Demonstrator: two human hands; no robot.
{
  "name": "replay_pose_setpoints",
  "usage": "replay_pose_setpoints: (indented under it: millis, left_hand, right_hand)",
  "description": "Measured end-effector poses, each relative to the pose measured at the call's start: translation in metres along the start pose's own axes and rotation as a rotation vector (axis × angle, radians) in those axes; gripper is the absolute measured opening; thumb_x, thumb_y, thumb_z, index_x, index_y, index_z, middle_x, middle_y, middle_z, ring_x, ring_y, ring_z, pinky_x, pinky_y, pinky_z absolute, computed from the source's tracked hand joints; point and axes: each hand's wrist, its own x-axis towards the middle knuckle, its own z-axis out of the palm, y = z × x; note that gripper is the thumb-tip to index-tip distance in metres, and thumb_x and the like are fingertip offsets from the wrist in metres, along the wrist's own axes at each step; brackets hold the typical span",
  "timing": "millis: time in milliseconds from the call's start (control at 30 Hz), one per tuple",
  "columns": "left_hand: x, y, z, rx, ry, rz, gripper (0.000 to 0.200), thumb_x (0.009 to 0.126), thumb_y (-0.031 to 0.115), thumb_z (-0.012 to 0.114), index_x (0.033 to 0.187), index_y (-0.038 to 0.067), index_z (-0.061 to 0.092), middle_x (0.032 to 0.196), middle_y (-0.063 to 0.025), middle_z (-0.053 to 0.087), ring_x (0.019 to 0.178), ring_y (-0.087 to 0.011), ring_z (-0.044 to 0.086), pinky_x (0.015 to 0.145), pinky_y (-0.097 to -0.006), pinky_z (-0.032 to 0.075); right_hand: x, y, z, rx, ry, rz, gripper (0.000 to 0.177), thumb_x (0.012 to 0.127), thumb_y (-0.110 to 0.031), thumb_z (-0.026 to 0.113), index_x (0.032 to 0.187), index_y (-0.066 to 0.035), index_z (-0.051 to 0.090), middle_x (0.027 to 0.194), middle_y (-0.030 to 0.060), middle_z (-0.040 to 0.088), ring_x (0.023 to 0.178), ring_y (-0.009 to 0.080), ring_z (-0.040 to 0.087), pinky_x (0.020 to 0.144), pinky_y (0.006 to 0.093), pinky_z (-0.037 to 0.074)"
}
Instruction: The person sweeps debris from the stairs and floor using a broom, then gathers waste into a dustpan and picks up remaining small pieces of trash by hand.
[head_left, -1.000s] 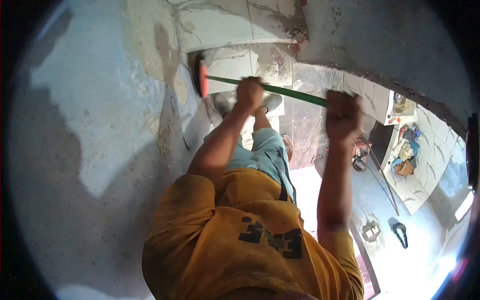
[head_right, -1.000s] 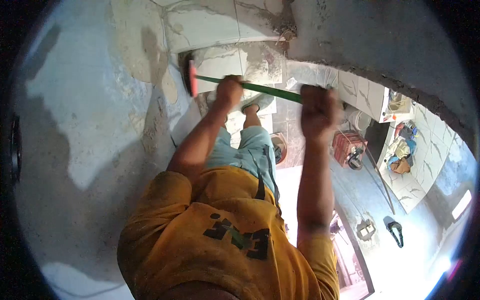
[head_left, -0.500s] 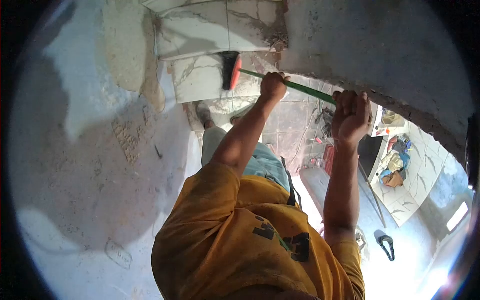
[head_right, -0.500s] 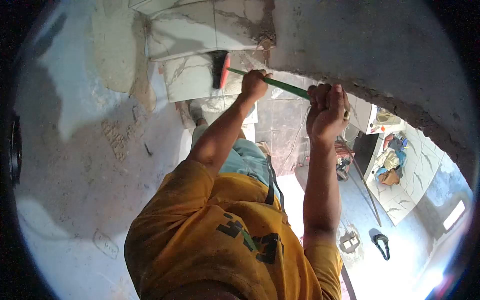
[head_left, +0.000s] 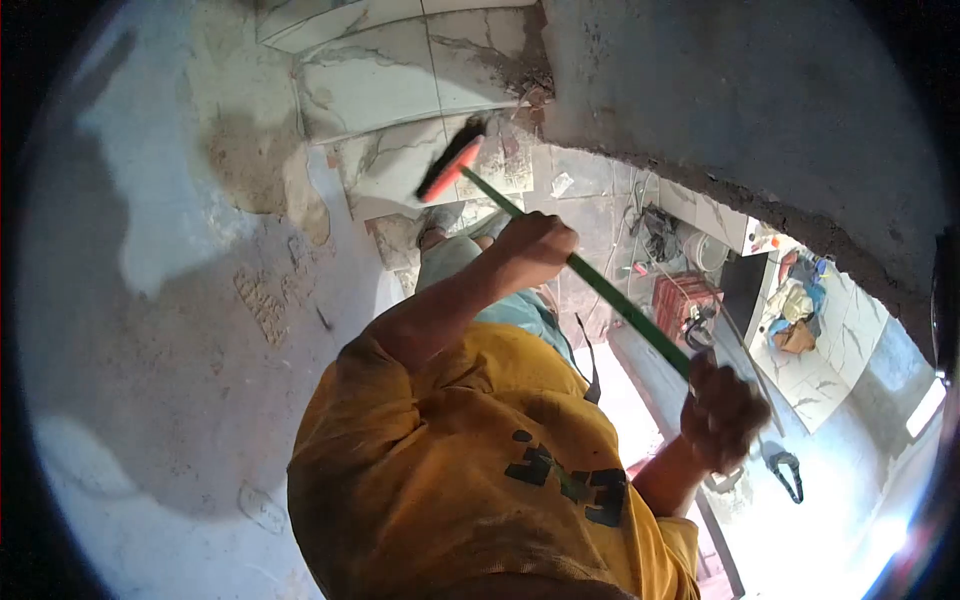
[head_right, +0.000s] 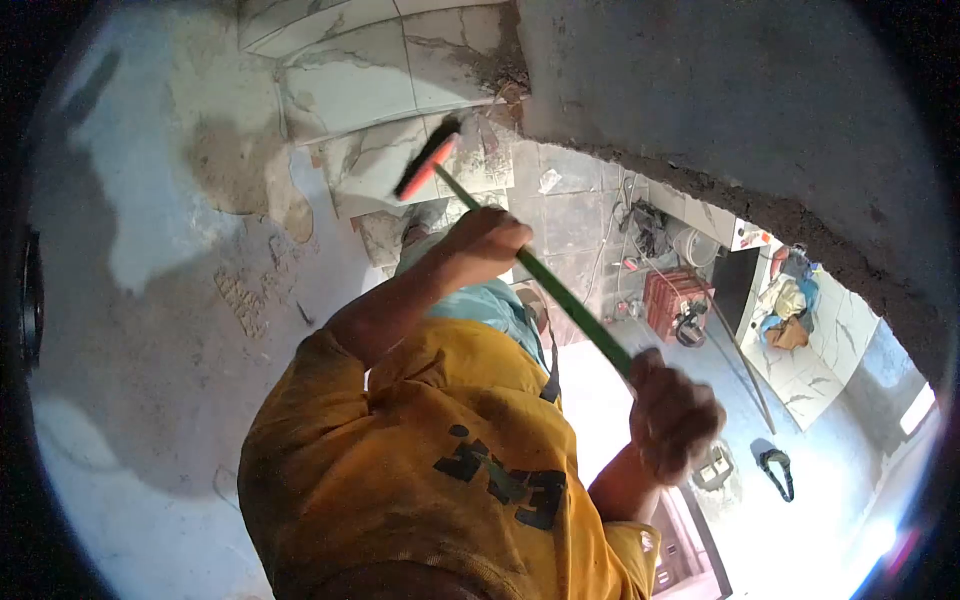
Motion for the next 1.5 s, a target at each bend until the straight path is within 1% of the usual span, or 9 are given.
replay_pose_setpoints:
  millis: [133,333,500,600,767,1000,1200,1400,1500]
  left_hand:
    - [-0.021,0.015,-0.069,0.048,0.06,0.016,0.004,0.08,0.008,0.06,0.083,0.005,0.059,0.081,-0.0144,0.065,0.081,-0.0332,0.067,0.072,-0.0449,0.053]
    - [0.032,-0.017,-0.114,0.048,0.354,0.141,0.008,0.08,0.003,0.06,0.087,0.003,0.057,0.088,-0.0153,0.062,0.087,-0.0354,0.064,0.074,-0.0434,0.052]
    - [0.07,-0.073,-0.1,0.061,0.494,0.176,0.013,0.081,0.012,0.069,0.085,0.004,0.06,0.088,-0.0139,0.061,0.089,-0.0348,0.062,0.078,-0.0441,0.05]
    - [0.066,-0.084,-0.108,0.059,0.455,0.072,0.013,0.082,0.012,0.069,0.087,0.003,0.061,0.095,-0.0136,0.062,0.095,-0.0315,0.062,0.083,-0.0398,0.05]
    - [0.051,-0.117,-0.137,-0.323,0.602,-0.035,0.023,0.086,0.009,0.066,0.104,-0.004,0.062,0.109,-0.0159,0.065,0.1,-0.0253,0.063,0.089,-0.0306,0.047]
    - [0.041,-0.171,-0.237,-0.37,0.749,0.046,0.015,0.091,0.013,0.065,0.102,0.005,0.07,0.089,-0.0027,0.068,0.083,-0.0108,0.059,0.077,-0.0275,0.048]
    - [0.039,-0.202,-0.28,-0.513,0.849,0.011,0.035,0.097,0.029,0.051,0.094,0.001,0.072,0.091,-0.0051,0.071,0.088,-0.0127,0.059,0.077,-0.0281,0.042]
    - [0.06,-0.226,-0.29,-0.566,0.94,0.048,0.037,0.101,0.018,0.039,0.091,-0.002,0.069,0.094,-0.0102,0.073,0.092,-0.0195,0.066,0.093,-0.0331,0.046]
    - [0.062,-0.224,-0.293,0.034,1.011,-0.043,0.038,0.102,0.019,0.038,0.09,-0.002,0.067,0.09,-0.0127,0.071,0.09,-0.0226,0.067,0.094,-0.0348,0.048]
  right_hand:
    - [0.003,-0.019,0.02,0.027,-0.094,-0.149,0.05,0.079,-0.048,0.075,0.053,-0.02,0.043,0.057,-0.0054,0.041,0.055,0.0141,0.041,0.068,0.0381,0.029]
    - [0.031,0.024,0.054,-0.201,-0.044,-0.305,0.046,0.086,-0.051,0.067,0.062,-0.017,0.049,0.06,-0.0041,0.045,0.056,0.0175,0.043,0.077,0.0476,0.036]
    - [0.034,0.082,0.062,-0.527,0.066,-0.047,0.051,0.085,-0.051,0.068,0.067,-0.007,0.051,0.075,0.0106,0.065,0.089,0.0342,0.067,0.104,0.0576,0.038]
    - [0.031,0.097,0.058,-0.624,-0.024,-0.037,0.048,0.074,-0.05,0.079,0.089,-0.006,0.065,0.113,0.0215,0.062,0.114,0.0396,0.058,0.104,0.0501,0.04]
    - [0.045,0.113,0.056,-0.728,-0.082,0.287,0.058,0.079,-0.019,0.076,0.129,0.0,0.052,0.134,0.0193,0.049,0.122,0.0338,0.053,0.101,0.0422,0.043]
    - [0.026,0.29,-0.021,-0.443,0.156,0.696,0.048,0.089,-0.013,0.068,0.133,-0.005,0.051,0.113,0.0127,0.063,0.09,0.0194,0.065,0.079,0.0317,0.052]
    - [0.061,0.429,-0.067,-0.483,0.261,0.9,0.04,0.088,-0.018,0.067,0.125,-0.004,0.057,0.083,0.0087,0.068,0.069,0.0151,0.062,0.066,0.0299,0.05]
    - [0.086,0.572,-0.098,-0.708,0.215,1.044,0.052,0.081,-0.034,0.071,0.125,-0.009,0.057,0.093,0.0174,0.071,0.094,0.0344,0.067,0.085,0.0429,0.051]
    - [0.09,0.665,-0.119,-1.141,0.063,1.027,0.067,0.078,-0.034,0.073,0.137,-0.014,0.045,0.123,0.0217,0.057,0.113,0.0383,0.058,0.092,0.046,0.05]
